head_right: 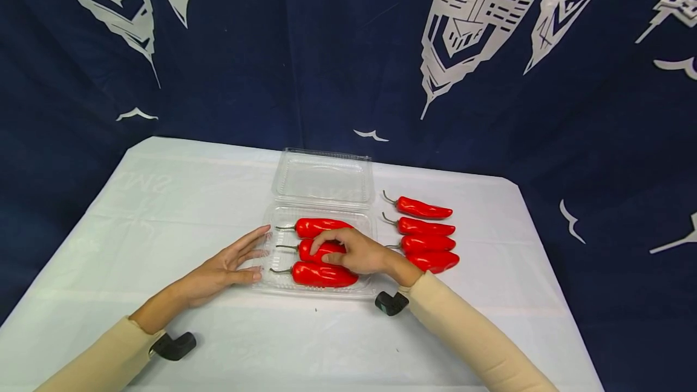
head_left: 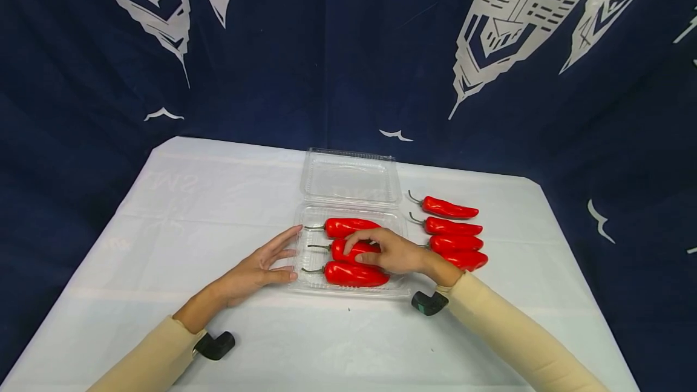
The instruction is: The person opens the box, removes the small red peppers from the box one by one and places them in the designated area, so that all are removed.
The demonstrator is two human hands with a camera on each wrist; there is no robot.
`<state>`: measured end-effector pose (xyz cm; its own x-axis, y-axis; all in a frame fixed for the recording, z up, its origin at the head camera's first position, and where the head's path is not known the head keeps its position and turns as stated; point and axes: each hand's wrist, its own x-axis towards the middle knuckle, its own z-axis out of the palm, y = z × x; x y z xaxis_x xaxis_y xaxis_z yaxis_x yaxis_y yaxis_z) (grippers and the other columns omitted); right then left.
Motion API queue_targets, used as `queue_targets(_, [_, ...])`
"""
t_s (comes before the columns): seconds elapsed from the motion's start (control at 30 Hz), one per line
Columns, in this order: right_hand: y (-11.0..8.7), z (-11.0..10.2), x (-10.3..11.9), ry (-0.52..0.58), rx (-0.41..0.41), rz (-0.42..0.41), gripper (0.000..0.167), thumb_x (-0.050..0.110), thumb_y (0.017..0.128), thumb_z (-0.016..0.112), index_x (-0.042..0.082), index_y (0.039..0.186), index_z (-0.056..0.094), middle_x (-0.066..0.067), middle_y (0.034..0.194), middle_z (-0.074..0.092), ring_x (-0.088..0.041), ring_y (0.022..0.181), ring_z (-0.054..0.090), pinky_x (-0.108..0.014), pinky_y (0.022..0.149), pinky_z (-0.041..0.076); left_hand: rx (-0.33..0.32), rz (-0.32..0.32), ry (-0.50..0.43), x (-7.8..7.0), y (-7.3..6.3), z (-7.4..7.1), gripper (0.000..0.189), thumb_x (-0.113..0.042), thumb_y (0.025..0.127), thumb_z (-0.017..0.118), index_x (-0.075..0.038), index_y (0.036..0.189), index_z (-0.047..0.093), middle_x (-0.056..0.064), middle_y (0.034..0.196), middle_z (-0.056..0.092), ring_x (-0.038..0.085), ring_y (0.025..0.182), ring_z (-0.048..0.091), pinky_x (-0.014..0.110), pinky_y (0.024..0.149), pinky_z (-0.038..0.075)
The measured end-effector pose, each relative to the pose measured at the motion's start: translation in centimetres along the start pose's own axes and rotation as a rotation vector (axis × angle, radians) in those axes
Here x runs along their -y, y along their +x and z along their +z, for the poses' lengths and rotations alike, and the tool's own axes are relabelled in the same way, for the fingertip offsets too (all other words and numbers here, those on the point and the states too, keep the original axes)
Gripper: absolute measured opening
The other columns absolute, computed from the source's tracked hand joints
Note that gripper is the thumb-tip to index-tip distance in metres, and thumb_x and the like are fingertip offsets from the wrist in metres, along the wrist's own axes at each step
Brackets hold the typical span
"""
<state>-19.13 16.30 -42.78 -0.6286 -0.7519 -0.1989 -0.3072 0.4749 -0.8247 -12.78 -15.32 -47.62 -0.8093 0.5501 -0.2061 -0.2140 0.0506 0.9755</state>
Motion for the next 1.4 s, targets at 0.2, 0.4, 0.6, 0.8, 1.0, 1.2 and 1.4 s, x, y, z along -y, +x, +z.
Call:
queue_targets(0.2, [-0.5,-0.7,0.4,0.021,-0.03,-0.042,0.022,0.007,0.096,0.064,0.019,0.113,0.069,-0.001,0.12,0.063,-0.023,0.117,0.051,-0.045,0.105,0.044,-0.002,-0.002,-0.004,0.1,0.1,0.0,0.093,-0.012,0.091,0.073,-0.034,0.161,0.017,0.001,0.168,0.008,0.036,0.149,0.022,0.035,0.11,0.048])
queue_targets(0.4, [-1.4,-1.6,0.8,0.035,-0.063,-0.031,0.022,0.008,0.096,0.065,0.021,0.113,0.068,0.0,0.12,0.063,-0.022,0.11,0.053,-0.033,0.088,0.05,-0.004,-0.002,0.005,0.1,0.0,0.0,0.093,-0.013,0.09,0.074,-0.033,0.161,0.017,0.001,0.169,0.008,0.036,0.15,0.022,0.04,0.113,0.045])
queue_targets(0.6, [-3.0,-2.9,1.4,0.075,-0.119,-0.023,0.02,0.009,0.095,0.067,0.021,0.111,0.069,-0.001,0.138,0.06,-0.024,0.126,0.052,-0.03,0.095,0.054,-0.003,0.003,0.009,0.1,0.0,0.0,0.093,-0.013,0.091,0.074,-0.033,0.161,0.016,0.001,0.169,0.006,0.036,0.15,0.021,0.042,0.114,0.043])
queue_targets(0.8, [-4.5,-4.2,2.3,0.059,-0.158,-0.048,0.019,0.015,0.095,0.068,0.023,0.112,0.069,-0.001,0.139,0.06,-0.025,0.126,0.053,-0.03,0.092,0.056,-0.003,0.003,0.01,0.1,0.0,-0.1,0.093,-0.013,0.09,0.074,-0.034,0.161,0.017,0.002,0.169,0.006,0.036,0.15,0.02,0.042,0.115,0.043])
queue_targets(1.0, [-6.1,-5.2,2.2,0.033,-0.199,-0.08,0.019,0.011,0.094,0.069,0.02,0.111,0.069,-0.005,0.138,0.061,-0.028,0.124,0.055,-0.03,0.087,0.058,-0.002,0.004,0.002,0.0,0.0,-0.1,0.093,-0.013,0.09,0.074,-0.035,0.161,0.018,0.003,0.169,0.006,0.036,0.15,0.02,0.041,0.114,0.043])
queue_targets(1.2, [-8.2,-5.9,1.6,0.012,-0.259,-0.065,0.022,0.007,0.093,0.069,0.018,0.112,0.069,-0.009,0.138,0.06,-0.022,0.124,0.055,-0.028,0.091,0.058,-0.002,0.006,-0.003,0.0,0.0,-0.1,0.094,-0.012,0.09,0.075,-0.034,0.161,0.017,0.003,0.169,0.005,0.037,0.15,0.021,0.038,0.113,0.045])
queue_targets(1.4, [-10.6,-6.2,0.2,-0.006,-0.328,-0.055,0.025,0.003,0.092,0.069,0.015,0.114,0.067,-0.011,0.133,0.06,-0.007,0.119,0.055,-0.025,0.088,0.058,-0.004,0.002,0.002,-0.1,0.0,0.0,0.094,-0.013,0.09,0.074,-0.034,0.161,0.017,0.003,0.169,0.006,0.036,0.15,0.021,0.04,0.113,0.044])
